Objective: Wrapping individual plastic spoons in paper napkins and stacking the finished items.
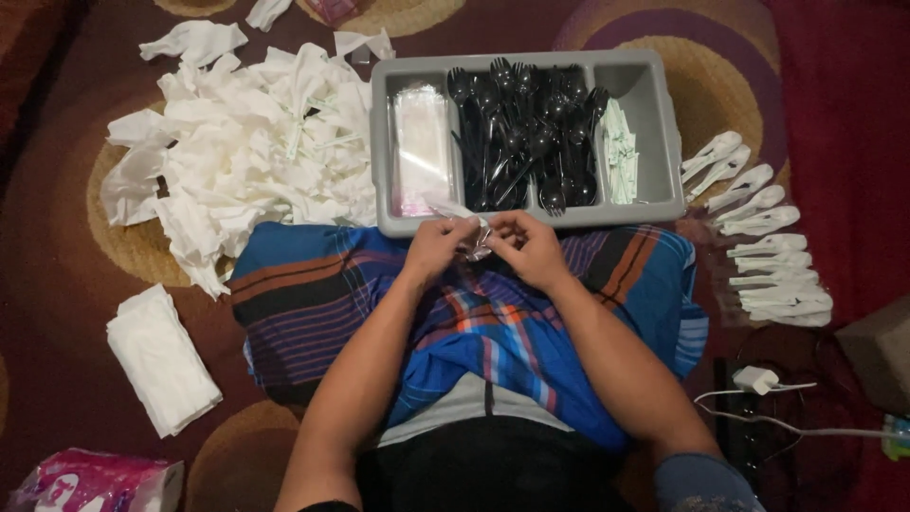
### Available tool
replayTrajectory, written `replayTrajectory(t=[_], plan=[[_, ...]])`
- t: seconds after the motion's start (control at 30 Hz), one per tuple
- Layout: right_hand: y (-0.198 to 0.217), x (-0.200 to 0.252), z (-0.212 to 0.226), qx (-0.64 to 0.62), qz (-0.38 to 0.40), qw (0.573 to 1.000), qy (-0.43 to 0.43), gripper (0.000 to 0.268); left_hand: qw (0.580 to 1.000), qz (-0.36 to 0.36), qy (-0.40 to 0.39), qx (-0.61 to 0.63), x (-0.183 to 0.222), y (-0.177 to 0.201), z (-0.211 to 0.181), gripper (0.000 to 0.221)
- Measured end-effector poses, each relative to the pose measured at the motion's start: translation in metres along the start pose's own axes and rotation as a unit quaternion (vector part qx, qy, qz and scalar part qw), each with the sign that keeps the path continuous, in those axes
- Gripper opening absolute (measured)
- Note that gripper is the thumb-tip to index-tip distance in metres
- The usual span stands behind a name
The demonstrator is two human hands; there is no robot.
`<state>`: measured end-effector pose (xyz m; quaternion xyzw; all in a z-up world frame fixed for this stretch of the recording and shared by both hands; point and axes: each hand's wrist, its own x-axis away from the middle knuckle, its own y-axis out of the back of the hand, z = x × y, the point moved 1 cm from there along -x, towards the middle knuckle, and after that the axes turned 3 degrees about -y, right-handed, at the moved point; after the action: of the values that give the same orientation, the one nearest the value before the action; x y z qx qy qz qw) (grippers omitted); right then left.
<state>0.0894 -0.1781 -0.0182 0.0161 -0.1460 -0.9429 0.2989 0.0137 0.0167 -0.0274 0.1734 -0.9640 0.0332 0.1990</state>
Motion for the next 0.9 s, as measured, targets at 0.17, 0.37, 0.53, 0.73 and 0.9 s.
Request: replayTrajectory(t=[0.17, 0.37, 0.53, 0.73, 0.9], plan=[[0.007, -0.001, -0.008, -0.195, 0.028, 0.978, -0.071, 0.018, 1.000, 0.008, -0.025, 0.003, -0.005, -0.001, 0.015, 0.033], [0.016, -0.004, 0.017, -0.313, 0.024, 0.926, -0.210, 0.028, 0.997, 0.052, -0.057, 0.010, 0.013, -0.001, -0.003, 0.025], [0.007, -0.006, 0.005, -0.356, 0.042, 0.902, -0.240, 0.023, 0.988, 0.127, -0.076, -0.035, 0.021, -0.008, -0.004, 0.022], [0.010, -0.008, 0.008, -0.330, 0.063, 0.919, -0.206, 0.024, 0.977, 0.186, -0.064, -0.084, 0.017, -0.010, 0.001, 0.020], [0.015, -0.010, -0.002, -0.330, -0.003, 0.929, -0.170, 0.026, 0.982, 0.165, -0.047, -0.082, 0.018, -0.012, -0.001, 0.027]])
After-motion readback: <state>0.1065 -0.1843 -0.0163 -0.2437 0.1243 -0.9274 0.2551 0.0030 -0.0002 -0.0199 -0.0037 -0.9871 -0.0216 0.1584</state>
